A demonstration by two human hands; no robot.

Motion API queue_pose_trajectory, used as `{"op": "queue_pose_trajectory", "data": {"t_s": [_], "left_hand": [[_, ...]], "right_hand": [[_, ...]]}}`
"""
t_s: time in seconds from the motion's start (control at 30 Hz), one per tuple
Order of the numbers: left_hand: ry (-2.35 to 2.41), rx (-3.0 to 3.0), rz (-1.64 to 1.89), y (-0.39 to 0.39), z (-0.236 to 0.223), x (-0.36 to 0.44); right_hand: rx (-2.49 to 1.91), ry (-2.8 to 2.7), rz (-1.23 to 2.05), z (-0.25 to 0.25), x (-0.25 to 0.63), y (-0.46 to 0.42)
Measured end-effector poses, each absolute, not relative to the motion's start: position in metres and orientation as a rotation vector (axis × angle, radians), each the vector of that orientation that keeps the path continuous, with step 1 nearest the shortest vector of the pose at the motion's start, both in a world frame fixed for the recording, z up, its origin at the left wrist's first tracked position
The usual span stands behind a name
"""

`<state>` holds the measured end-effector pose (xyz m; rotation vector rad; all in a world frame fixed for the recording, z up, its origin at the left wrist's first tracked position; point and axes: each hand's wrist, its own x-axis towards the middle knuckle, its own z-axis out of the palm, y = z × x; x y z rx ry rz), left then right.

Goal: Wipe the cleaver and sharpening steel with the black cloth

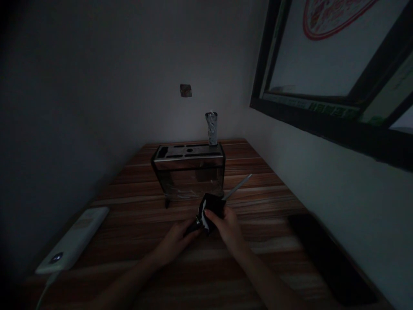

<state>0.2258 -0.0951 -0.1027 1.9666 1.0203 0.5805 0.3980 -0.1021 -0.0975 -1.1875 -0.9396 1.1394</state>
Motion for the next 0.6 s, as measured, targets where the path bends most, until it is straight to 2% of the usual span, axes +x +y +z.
{"op": "queue_pose_trajectory", "data": {"t_s": [0.33, 0.6], "left_hand": [[1.039, 1.962, 0.557, -0.095, -0.102, 0.226], [1.002, 1.976, 0.548, -0.096, -0.099, 0.224]], "right_hand": [[-1.042, -0.701, 1.146, -0.093, 0.415, -0.091], [-1.014, -0.526, 0.971, -0.078, 0.437, -0.082]]}}
